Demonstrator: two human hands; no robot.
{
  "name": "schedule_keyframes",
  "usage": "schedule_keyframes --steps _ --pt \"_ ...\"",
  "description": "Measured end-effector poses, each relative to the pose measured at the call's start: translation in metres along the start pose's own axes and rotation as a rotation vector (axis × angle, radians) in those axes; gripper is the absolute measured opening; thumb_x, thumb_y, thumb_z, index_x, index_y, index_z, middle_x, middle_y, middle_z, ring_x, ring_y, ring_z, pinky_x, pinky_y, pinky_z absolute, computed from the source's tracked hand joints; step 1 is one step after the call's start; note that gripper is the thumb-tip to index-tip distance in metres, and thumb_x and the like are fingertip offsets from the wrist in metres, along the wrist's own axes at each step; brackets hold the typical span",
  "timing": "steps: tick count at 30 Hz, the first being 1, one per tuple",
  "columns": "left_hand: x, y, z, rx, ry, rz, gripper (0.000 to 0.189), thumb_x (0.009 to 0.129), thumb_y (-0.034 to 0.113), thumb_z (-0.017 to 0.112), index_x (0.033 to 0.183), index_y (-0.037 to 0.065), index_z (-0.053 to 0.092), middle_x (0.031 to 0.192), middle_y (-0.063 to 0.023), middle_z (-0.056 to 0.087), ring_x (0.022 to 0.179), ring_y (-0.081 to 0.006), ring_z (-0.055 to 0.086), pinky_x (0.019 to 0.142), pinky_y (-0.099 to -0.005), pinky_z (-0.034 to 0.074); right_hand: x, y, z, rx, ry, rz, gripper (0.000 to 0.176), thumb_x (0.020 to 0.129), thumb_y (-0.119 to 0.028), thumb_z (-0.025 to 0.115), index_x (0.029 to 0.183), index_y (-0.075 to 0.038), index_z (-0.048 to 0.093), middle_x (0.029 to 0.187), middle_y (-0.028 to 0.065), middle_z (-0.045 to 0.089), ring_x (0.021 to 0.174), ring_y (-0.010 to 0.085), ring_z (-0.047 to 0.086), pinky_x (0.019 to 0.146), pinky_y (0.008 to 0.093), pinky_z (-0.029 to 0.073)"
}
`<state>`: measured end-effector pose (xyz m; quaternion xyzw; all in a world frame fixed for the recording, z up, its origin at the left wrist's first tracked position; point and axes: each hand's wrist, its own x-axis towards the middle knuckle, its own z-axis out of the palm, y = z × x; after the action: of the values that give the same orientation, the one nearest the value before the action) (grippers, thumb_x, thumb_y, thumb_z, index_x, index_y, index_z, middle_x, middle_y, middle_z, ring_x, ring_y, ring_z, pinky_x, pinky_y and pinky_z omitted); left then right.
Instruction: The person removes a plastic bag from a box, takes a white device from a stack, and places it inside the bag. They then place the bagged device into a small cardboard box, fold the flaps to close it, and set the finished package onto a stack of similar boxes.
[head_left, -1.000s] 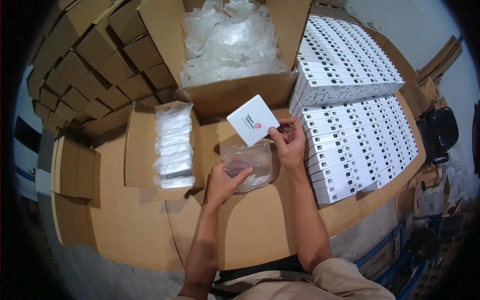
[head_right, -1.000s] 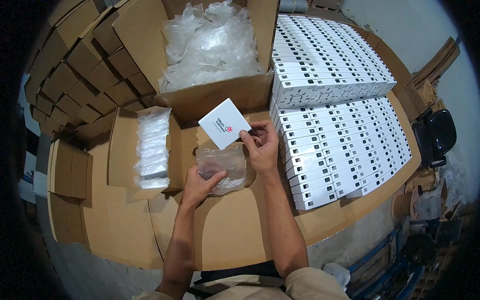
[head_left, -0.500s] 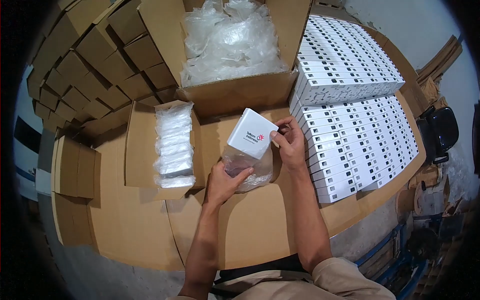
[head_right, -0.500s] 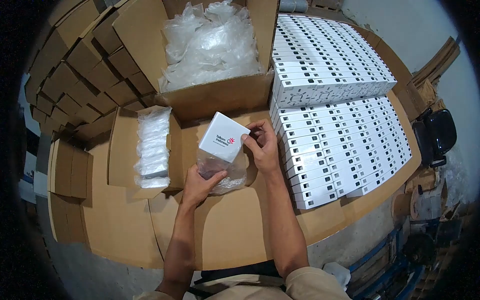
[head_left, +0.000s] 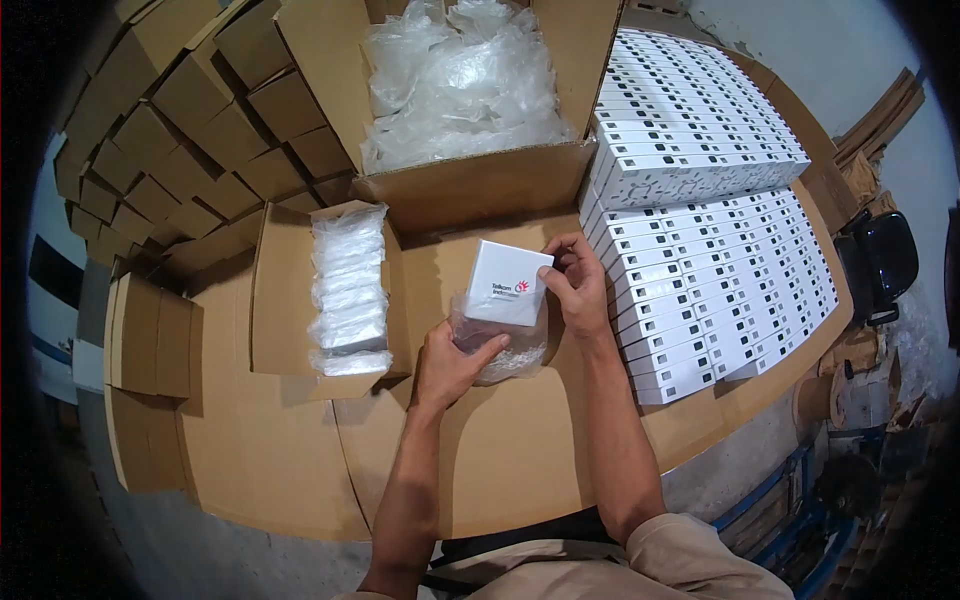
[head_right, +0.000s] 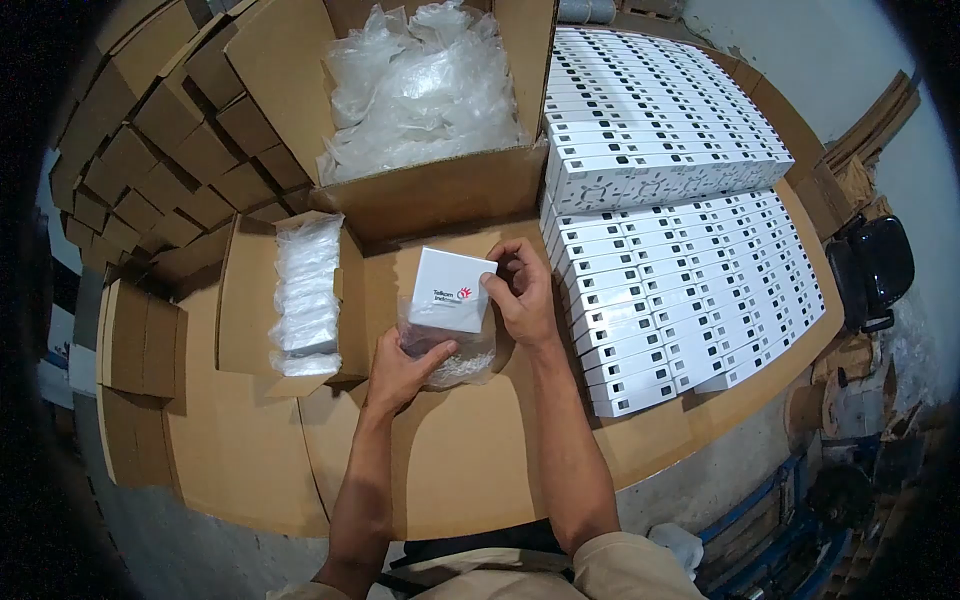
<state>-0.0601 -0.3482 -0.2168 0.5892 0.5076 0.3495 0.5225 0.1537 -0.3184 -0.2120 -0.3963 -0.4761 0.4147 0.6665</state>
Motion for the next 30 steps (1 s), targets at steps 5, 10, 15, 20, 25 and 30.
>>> schedule_keyframes --steps 5,10,15,20,25,30 --pt "0.000 0.004 0.000 -0.031 0.025 -0.036 0.043 0.088 0.024 0.084 0.120 -0.002 0.070 0.107 -0.0112 0.076 0.098 -0.0182 0.071 0.089 -0.0338 0.055 -0.001 -0.008 0.002 -0.013 -0.078 -0.006 0.026 0.088 0.004 0.067 0.111 -0.002 0.057 0.097 0.0024 0.059 0.090 0.0104 0.057 0.081 0.0269 0.047" --pt "0.006 -0.006 0.000 -0.291 0.070 -0.030 0.035 0.100 0.026 0.072 0.120 -0.002 0.069 0.108 -0.0071 0.074 0.097 -0.0133 0.066 0.088 -0.0310 0.052 -0.004 -0.012 0.000 -0.047 -0.158 0.040 0.028 0.090 0.001 0.070 0.115 -0.001 0.057 0.102 0.0040 0.060 0.094 0.0117 0.058 0.084 0.0290 0.049" --pt "0.010 -0.013 0.005 -0.480 0.152 -0.029 0.035 0.103 0.028 0.069 0.120 -0.002 0.069 0.108 -0.0063 0.073 0.096 -0.0116 0.064 0.088 -0.0292 0.051 -0.012 -0.029 0.007 -0.046 -0.231 0.195 0.053 0.088 0.000 0.075 0.137 -0.004 0.054 0.102 0.0043 0.060 0.089 0.0104 0.056 0.079 0.0284 0.050" --pt "0.010 -0.007 0.008 -0.543 0.169 -0.048 0.036 0.105 0.030 0.064 0.121 -0.002 0.068 0.109 -0.0065 0.073 0.097 -0.0109 0.063 0.088 -0.0285 0.051 -0.019 -0.031 0.005 -0.125 -0.295 0.322 0.073 0.085 0.001 0.078 0.150 -0.013 0.048 0.089 0.0013 0.060 0.076 0.0092 0.050 0.070 0.0259 0.047" --pt "0.014 -0.017 0.007 -0.560 0.180 -0.036 0.046 0.111 0.038 0.048 0.123 -0.002 0.067 0.110 -0.0065 0.072 0.099 -0.0112 0.063 0.091 -0.0290 0.050 -0.015 -0.027 0.000 -0.142 -0.303 0.293 0.069 0.085 0.000 0.079 0.147 -0.012 0.050 0.085 0.0011 0.061 0.077 0.0093 0.054 0.070 0.0257 0.047" --pt "0.015 -0.023 0.005 -0.480 0.172 0.033 0.050 0.113 0.039 0.042 0.130 -0.002 0.065 0.116 -0.0074 0.070 0.106 -0.0118 0.062 0.097 -0.0303 0.049 -0.016 -0.030 0.001 -0.139 -0.286 0.253 0.056 0.087 0.001 0.077 0.139 -0.008 0.057 0.091 0.0023 0.064 0.084 0.0090 0.060 0.076 0.0261 0.051"
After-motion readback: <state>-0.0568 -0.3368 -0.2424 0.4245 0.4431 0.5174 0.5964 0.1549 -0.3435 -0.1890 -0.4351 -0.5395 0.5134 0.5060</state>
